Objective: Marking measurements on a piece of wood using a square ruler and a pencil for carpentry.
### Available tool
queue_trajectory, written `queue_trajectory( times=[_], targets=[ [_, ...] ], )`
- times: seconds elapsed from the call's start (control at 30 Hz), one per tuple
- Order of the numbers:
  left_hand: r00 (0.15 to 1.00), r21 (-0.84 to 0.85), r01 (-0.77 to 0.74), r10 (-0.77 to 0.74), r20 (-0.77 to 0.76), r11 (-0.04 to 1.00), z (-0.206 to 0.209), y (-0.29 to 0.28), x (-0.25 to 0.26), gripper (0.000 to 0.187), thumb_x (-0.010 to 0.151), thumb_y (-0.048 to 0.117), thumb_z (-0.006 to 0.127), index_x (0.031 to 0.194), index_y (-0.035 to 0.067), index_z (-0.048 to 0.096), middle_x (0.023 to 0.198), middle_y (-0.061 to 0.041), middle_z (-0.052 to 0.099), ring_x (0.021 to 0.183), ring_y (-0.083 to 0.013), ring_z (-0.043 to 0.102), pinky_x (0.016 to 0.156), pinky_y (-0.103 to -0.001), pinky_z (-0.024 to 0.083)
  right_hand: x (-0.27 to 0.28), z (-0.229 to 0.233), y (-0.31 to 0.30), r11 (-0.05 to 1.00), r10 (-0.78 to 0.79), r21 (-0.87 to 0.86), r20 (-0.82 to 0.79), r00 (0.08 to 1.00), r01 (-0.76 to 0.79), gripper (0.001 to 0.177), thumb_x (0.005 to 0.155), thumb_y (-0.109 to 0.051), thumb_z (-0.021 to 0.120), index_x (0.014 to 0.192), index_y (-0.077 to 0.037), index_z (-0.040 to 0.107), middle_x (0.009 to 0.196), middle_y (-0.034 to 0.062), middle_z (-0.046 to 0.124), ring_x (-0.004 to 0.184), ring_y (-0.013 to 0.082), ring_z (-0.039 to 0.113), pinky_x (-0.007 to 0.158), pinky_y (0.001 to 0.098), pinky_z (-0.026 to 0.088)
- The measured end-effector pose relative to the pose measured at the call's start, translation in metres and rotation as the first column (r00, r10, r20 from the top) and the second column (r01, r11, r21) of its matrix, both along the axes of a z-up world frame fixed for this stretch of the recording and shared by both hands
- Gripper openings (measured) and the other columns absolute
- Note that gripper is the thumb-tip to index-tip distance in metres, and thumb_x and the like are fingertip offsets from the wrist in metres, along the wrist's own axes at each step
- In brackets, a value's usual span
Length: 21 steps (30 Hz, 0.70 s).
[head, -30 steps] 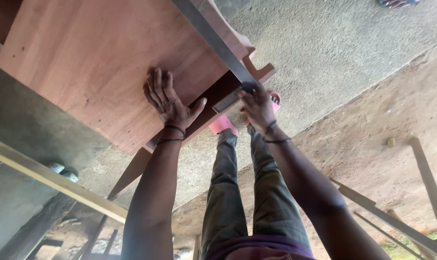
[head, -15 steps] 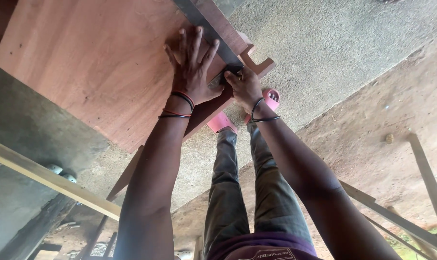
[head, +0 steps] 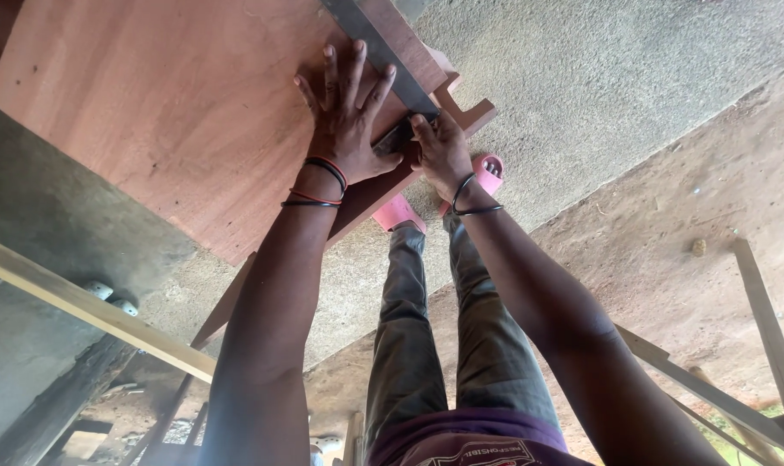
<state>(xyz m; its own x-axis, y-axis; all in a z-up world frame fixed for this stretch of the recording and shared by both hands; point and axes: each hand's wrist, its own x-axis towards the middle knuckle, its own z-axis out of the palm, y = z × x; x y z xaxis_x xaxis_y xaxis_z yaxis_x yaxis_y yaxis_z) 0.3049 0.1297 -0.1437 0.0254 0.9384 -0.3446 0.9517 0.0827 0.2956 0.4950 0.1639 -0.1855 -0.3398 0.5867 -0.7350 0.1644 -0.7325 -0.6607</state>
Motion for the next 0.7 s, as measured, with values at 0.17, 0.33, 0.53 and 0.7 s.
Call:
queue_trajectory(
  times=[0.17, 0.33, 0.53, 0.7],
  targets=[
    [0.997, 0.015, -0.013, 0.012, 0.072, 1.000, 0.002, -0.003, -0.002, 0.140, 0.061, 0.060, 0.098, 0.169, 0.036, 0.012, 0.172, -0.015, -0.007, 0.154, -0.0486, -0.013, 0.107, -0.091, -0.001, 0.007, -0.004, -0.002, 0.995, 0.085, 0.052, -0.026, 0.996, -0.084, 0.028, 0.107, -0.028, 0.062, 0.107, -0.001, 0.053, 0.075, 0.0030, 0.058, 0.057, 0.0072, 0.056, 0.047, 0.0264, 0.052],
    [0.996, 0.025, -0.025, 0.022, 0.092, 0.999, -0.004, -0.007, -0.004, 0.140, 0.061, 0.059, 0.099, 0.169, 0.037, 0.014, 0.173, -0.014, -0.005, 0.155, -0.0463, -0.013, 0.110, -0.089, -0.004, 0.008, 0.009, 0.007, 0.990, 0.134, 0.050, -0.015, 0.991, -0.133, 0.029, 0.105, -0.028, 0.063, 0.114, -0.001, 0.056, 0.077, 0.0028, 0.063, 0.058, 0.0082, 0.061, 0.047, 0.0271, 0.054],
    [0.994, 0.052, -0.019, 0.014, 0.107, 0.998, -0.004, -0.006, -0.005, 0.141, 0.060, 0.057, 0.099, 0.170, 0.035, 0.013, 0.173, -0.015, -0.004, 0.155, -0.0462, -0.013, 0.110, -0.088, -0.005, 0.009, 0.015, 0.013, 0.985, 0.171, 0.039, -0.019, 0.985, -0.170, 0.036, 0.104, -0.030, 0.062, 0.122, 0.001, 0.057, 0.088, 0.0069, 0.068, 0.071, 0.0112, 0.070, 0.062, 0.0312, 0.064],
    [0.994, 0.059, -0.007, 0.001, 0.108, 0.998, -0.006, -0.007, -0.006, 0.142, 0.060, 0.058, 0.099, 0.170, 0.032, 0.013, 0.173, -0.017, -0.005, 0.155, -0.0483, -0.014, 0.110, -0.088, -0.005, 0.010, 0.016, 0.014, 0.987, 0.162, 0.039, -0.093, 0.982, -0.159, 0.039, 0.103, -0.029, 0.059, 0.126, 0.001, 0.053, 0.104, 0.0073, 0.069, 0.086, 0.0163, 0.077, 0.070, 0.0341, 0.066]
  ],
)
